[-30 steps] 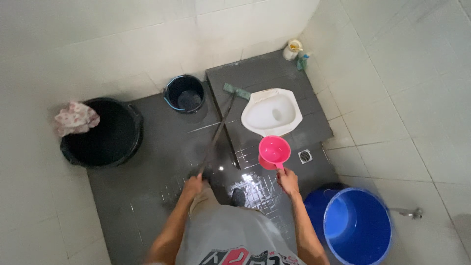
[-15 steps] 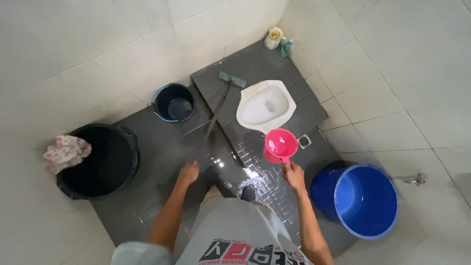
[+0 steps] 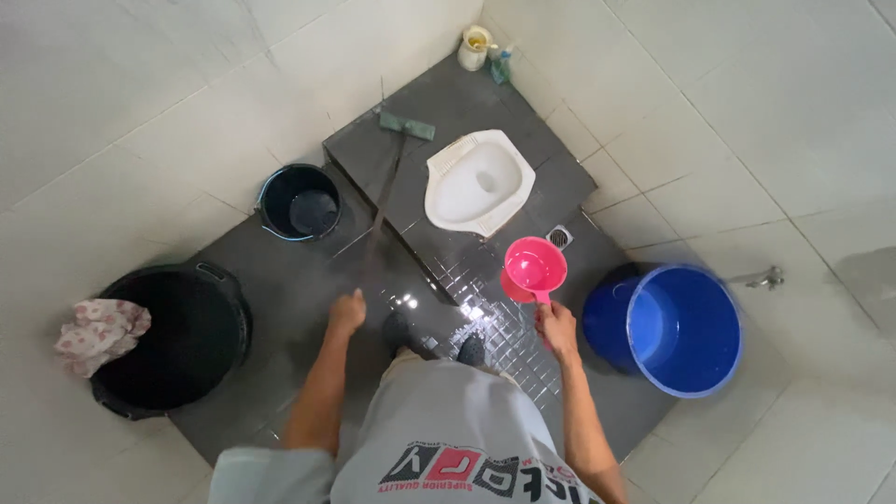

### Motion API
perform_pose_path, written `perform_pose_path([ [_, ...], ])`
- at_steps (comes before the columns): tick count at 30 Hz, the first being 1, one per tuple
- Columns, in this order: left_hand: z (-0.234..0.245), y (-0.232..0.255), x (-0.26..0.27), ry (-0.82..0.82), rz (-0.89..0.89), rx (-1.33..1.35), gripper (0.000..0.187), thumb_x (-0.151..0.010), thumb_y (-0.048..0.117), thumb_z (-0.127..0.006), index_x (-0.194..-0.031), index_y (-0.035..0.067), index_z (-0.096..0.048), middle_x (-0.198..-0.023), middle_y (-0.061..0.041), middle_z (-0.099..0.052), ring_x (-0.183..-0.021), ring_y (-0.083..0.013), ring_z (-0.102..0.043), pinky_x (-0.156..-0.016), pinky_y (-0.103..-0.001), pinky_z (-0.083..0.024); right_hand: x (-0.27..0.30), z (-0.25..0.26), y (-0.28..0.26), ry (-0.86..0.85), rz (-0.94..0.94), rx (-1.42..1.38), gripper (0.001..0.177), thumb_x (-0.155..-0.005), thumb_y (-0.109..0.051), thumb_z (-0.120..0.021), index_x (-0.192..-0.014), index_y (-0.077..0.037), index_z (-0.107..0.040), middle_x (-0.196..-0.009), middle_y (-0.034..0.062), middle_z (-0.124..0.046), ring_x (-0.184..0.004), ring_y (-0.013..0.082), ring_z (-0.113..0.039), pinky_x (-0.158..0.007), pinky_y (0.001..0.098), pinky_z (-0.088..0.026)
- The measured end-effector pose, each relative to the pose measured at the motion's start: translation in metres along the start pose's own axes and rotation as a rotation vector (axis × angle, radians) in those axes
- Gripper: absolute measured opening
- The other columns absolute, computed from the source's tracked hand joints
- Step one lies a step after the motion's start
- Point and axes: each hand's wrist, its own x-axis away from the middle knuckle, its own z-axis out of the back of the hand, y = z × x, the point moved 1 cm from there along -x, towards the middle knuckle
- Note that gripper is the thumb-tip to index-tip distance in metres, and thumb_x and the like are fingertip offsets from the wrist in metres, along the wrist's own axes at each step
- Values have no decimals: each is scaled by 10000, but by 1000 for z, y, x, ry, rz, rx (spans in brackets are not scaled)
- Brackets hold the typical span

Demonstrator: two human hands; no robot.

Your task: The person cleans a bathroom by scrubbing the tiled floor and elevated toilet platform with a brush while rinsing the surfaces with water from a pink scoop. They move around the small space, occasionally refilling the scoop from a large blue bucket to continue rinsing the area.

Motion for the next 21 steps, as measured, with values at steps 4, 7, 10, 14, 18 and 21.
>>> perform_pose_path([
  [4, 19, 22, -21, -67, 183, 123, 699, -1071, 483, -305, -1100, -86, -712, -1174, -355, -670, -1171, -518, -610, -1064, -553, -454, 0, 8, 6, -4, -8, -91, 304, -955, -282, -609, -955, 8, -699, -730, 57, -653, -538, 120, -562, -464, 307, -439],
  [7, 15, 1, 5, -109, 242, 138, 719, -1066, 509, -313, -1135, -92, -703, -1203, -357, -662, -1200, -513, -604, -1076, -542, -450, 4, 9, 6, -10, -25, -32, 339, -973, -297, -603, -947, 28, -694, -720, 73, -643, -533, 133, -558, -457, 322, -417],
  [10, -2, -34, 58, -83, 227, 123, 799, -1079, 548, -296, -1149, -161, -661, -1228, -391, -617, -1216, -545, -561, -1071, -558, -422, 0, 8, 2, -26, -16, -38, 318, -959, -285, -612, -959, 19, -704, -723, 66, -650, -537, 127, -564, -464, 315, -425],
  [14, -40, -75, 150, -89, 299, 53, 820, -1078, 575, -244, -1094, -93, -720, -1176, -349, -686, -1175, -508, -631, -1060, -547, -474, -6, 5, 2, -40, 20, -30, 325, -961, -292, -605, -960, 16, -708, -721, 60, -653, -539, 114, -567, -470, 300, -443],
  [18, -52, -76, 194, -116, 399, 12, 819, -1054, 591, -233, -1121, -68, -714, -1205, -319, -681, -1163, -467, -649, -1030, -548, -484, -10, 1, 4, -67, 7, 22, 398, -998, -323, -619, -948, 62, -705, -689, 88, -610, -528, 130, -535, -475, 309, -418],
  [21, -43, -59, 194, -127, 456, 154, 809, -1049, 591, -249, -1153, -85, -681, -1222, -330, -658, -1170, -482, -623, -1004, -568, -475, -12, -4, 2, -81, 20, -91, 330, -965, -292, -614, -965, 25, -706, -692, 34, -623, -527, 109, -542, -466, 310, -417],
])
